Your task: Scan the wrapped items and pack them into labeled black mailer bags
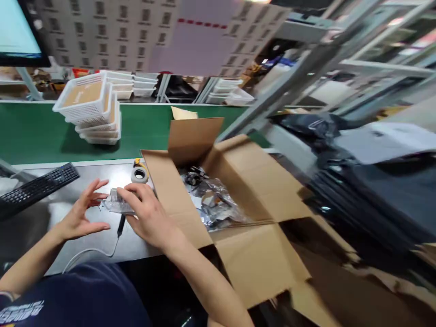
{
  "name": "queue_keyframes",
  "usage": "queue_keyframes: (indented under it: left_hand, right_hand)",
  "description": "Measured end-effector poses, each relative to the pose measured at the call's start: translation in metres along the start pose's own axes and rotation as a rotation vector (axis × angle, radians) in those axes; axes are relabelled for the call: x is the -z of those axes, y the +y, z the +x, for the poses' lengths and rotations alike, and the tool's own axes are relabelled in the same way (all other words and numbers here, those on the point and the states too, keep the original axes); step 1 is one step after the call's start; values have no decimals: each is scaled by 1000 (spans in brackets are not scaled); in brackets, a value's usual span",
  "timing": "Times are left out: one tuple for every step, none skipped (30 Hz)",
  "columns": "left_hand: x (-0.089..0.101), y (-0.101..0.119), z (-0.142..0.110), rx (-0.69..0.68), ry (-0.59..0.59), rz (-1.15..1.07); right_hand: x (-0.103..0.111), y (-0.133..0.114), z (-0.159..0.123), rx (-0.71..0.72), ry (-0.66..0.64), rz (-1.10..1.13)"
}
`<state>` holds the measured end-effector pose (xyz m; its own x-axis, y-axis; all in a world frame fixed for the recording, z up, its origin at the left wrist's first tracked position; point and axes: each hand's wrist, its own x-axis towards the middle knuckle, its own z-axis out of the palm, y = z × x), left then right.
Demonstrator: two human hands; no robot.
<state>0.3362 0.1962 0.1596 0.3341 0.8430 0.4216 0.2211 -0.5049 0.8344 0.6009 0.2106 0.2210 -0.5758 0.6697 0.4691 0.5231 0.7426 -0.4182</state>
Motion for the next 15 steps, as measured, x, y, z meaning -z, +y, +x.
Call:
queue_keyframes:
  left_hand:
    - [10, 0, -10, 4, 0, -3]
    - [24, -3, -25, 35, 13, 4]
    - [41, -8, -45, 86, 45, 10]
    - [60, -14, -69, 146, 93, 10]
    - [81, -20, -94, 214, 148, 3]
    - [101, -25, -120, 281, 208, -12]
    - [121, -29, -145, 338, 271, -32]
    - [140, -32, -167, 378, 332, -55]
    - [156, -33, -188, 400, 386, -80]
    - [171, -32, -205, 410, 433, -102]
    - [184, -31, -221, 411, 475, -118]
    - [196, -29, -235, 412, 512, -127]
    - [206, -27, -247, 414, 541, -131]
    - [215, -25, -259, 420, 565, -133]
    - [222, -24, -270, 428, 587, -133]
  right_hand:
    - [-24, -20, 5, 14, -1, 53]
    - [-51, -35, 8, 21, 9, 109]
    - [-80, -47, 9, 13, 30, 171]
    - [-112, -56, 9, -17, 63, 251]
    - [-147, -62, 9, -71, 118, 352]
    - [-184, -67, 9, -164, 192, 466]
    - [-225, -72, 9, -290, 270, 582]
    - [-268, -78, 10, -437, 345, 672]
    - [-312, -87, 11, -598, 364, 711]
    - [-355, -98, 13, -704, 307, 693]
    - [-397, -111, 15, -719, 182, 662]
    - [-435, -127, 16, -676, 54, 652]
    - [-469, -143, 16, -601, -70, 651]
    - [-498, -160, 14, -499, -184, 640]
    - [-522, -175, 12, -387, -283, 610]
